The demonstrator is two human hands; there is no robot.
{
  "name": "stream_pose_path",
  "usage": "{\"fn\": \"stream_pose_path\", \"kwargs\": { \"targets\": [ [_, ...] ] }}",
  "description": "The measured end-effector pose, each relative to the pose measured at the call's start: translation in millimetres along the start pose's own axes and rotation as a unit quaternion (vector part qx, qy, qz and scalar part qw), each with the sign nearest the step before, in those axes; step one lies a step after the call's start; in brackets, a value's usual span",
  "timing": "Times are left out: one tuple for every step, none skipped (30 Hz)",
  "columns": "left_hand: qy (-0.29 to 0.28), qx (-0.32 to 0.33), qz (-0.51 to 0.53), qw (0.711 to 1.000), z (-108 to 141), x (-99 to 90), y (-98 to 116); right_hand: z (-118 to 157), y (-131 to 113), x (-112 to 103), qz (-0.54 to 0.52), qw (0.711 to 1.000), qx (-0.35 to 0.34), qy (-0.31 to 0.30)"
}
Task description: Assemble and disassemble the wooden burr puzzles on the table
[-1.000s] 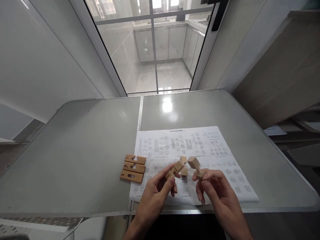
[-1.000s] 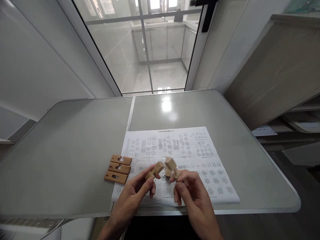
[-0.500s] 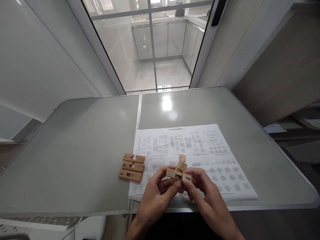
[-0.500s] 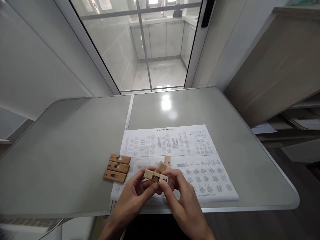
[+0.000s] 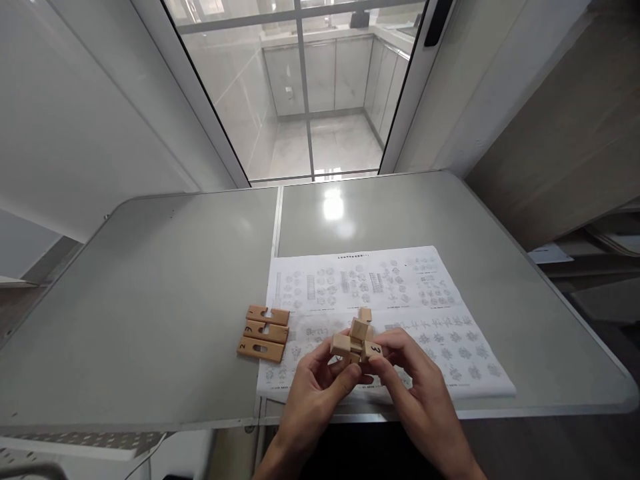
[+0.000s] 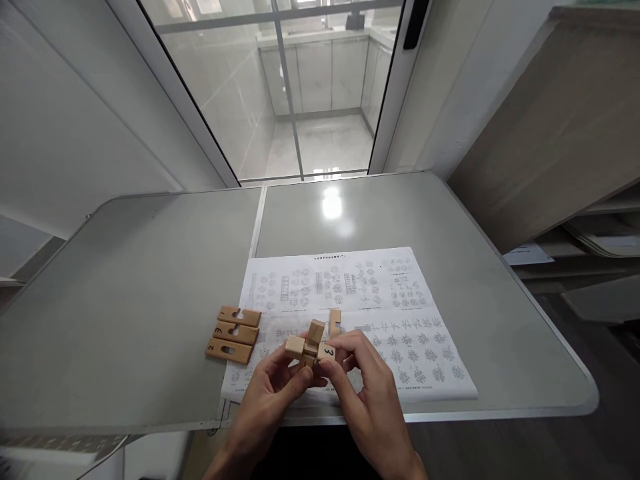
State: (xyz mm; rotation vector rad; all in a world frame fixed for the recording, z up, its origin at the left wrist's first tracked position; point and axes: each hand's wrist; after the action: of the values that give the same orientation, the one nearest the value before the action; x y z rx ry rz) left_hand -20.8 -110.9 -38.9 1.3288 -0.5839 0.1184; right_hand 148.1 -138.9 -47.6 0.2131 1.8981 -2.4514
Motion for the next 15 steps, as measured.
{"fn": "stream_pose_path", "kwargs": {
  "targets": [
    [-0.002,0.003,-0.002,1.0,0.4,-0.5,0.0,0.2,-0.7,0.1,-0.004,1.0,0.01,-0.006],
    [-0.003,0.006,-0.004,1.0,0.7,-1.0,0.0,0.6,-1.4,0.3,-0.01,1.0,0.02,-0.01],
    [-0.004,0.008,-0.005,1.0,0.8,-1.6,0.2,1.0,-2.1,0.4,-0.015,0.999,0.029,-0.011],
    [-0.004,0.01,-0.005,1.0,0.7,-2.1,0.6,1.5,-2.9,0.6,-0.019,0.999,0.038,-0.012],
    [-0.003,0.01,-0.005,1.0,0.7,-2.4,1.1,1.9,-3.8,0.9,-0.022,0.998,0.049,-0.012],
    [-0.002,0.01,-0.005,1.0,0.5,-2.4,1.8,2.2,-4.8,1.1,-0.024,0.998,0.059,-0.013],
    [0.0,0.01,-0.006,1.0,0.4,-2.2,2.5,2.4,-5.9,1.5,-0.027,0.997,0.067,-0.013],
    [0.002,0.01,-0.008,1.0,0.3,-1.8,3.1,2.4,-6.9,2.0,-0.033,0.997,0.074,-0.013],
    [0.004,0.011,-0.012,1.0,0.3,-1.2,3.5,2.3,-7.9,2.6,-0.042,0.996,0.079,-0.012],
    [0.004,0.013,-0.015,1.0,0.3,-0.5,3.7,2.1,-8.7,3.3,-0.051,0.995,0.082,-0.011],
    [0.004,0.016,-0.019,1.0,0.4,0.1,3.5,1.9,-9.4,4.1,-0.058,0.995,0.084,-0.01],
    [0.004,0.021,-0.022,1.0,0.7,0.6,3.1,1.6,-9.8,4.9,-0.062,0.994,0.084,-0.007],
    [0.006,0.024,-0.026,0.999,1.1,0.9,2.4,1.4,-10.2,5.5,-0.061,0.995,0.085,-0.003],
    [0.01,0.027,-0.031,0.999,1.7,1.1,1.7,1.3,-10.5,6.0,-0.058,0.995,0.085,0.002],
    [0.014,0.028,-0.039,0.999,2.5,1.2,1.0,1.1,-10.9,6.1,-0.054,0.995,0.085,0.006]
  ]
}}
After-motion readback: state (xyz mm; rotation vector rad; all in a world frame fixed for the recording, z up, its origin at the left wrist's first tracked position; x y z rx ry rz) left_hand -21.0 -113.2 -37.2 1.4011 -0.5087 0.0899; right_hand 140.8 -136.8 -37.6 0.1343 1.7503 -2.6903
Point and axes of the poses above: each hand's wrist, its own z-axis away from the middle knuckle, its own x-axis out of the palm, y = z × x, and after that the axes turned 13 degrees about x, right-handed
